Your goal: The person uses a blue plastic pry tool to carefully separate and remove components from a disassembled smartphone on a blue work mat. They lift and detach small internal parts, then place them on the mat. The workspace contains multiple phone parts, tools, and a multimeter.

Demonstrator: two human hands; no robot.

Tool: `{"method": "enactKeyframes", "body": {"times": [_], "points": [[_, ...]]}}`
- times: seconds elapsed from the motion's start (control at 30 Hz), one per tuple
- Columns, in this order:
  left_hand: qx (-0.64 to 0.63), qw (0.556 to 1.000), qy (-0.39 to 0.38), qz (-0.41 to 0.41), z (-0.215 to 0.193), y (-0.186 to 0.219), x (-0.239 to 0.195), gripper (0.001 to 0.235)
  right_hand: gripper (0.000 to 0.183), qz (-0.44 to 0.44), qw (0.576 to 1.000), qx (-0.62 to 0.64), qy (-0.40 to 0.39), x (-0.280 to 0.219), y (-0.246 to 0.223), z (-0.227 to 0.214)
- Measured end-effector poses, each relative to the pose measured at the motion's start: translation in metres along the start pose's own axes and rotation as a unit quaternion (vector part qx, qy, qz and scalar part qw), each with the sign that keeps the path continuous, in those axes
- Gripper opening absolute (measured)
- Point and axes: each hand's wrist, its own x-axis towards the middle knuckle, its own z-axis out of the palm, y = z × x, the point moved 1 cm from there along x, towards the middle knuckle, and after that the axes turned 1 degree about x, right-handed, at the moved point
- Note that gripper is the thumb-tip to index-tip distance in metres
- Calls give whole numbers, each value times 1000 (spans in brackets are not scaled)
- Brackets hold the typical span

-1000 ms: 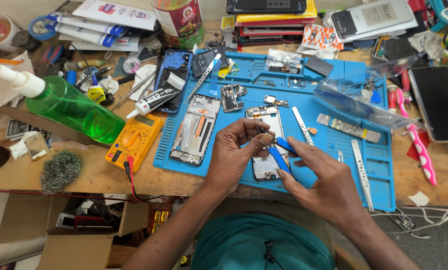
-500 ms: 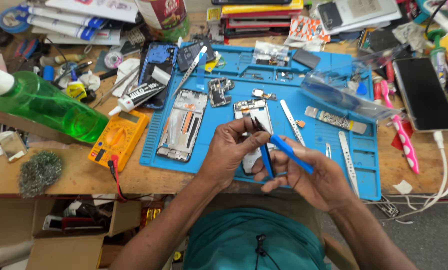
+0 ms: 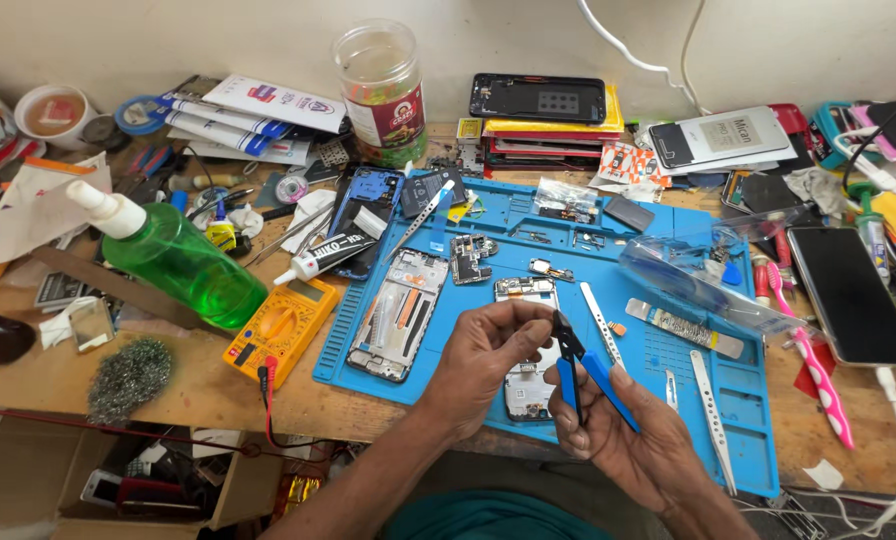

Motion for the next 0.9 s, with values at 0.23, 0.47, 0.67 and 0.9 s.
{"method": "enactKeyframes", "body": {"times": [0.23,0.47,0.67,0.9], "points": [[58,997,17,49,2,-4,5,19,59,11,1000,-15,-9,-4,4,0],[40,989,59,126,-8,3,16,32,62,10,1000,1,-24,-10,9,1],[151,987,1,49,-6,7,0,25,64,16,999,27,-15,-11,16,-3],[140,990,-11,8,-4,14,0,18,67,16,999,25,-27,-9,19,-3]]}}
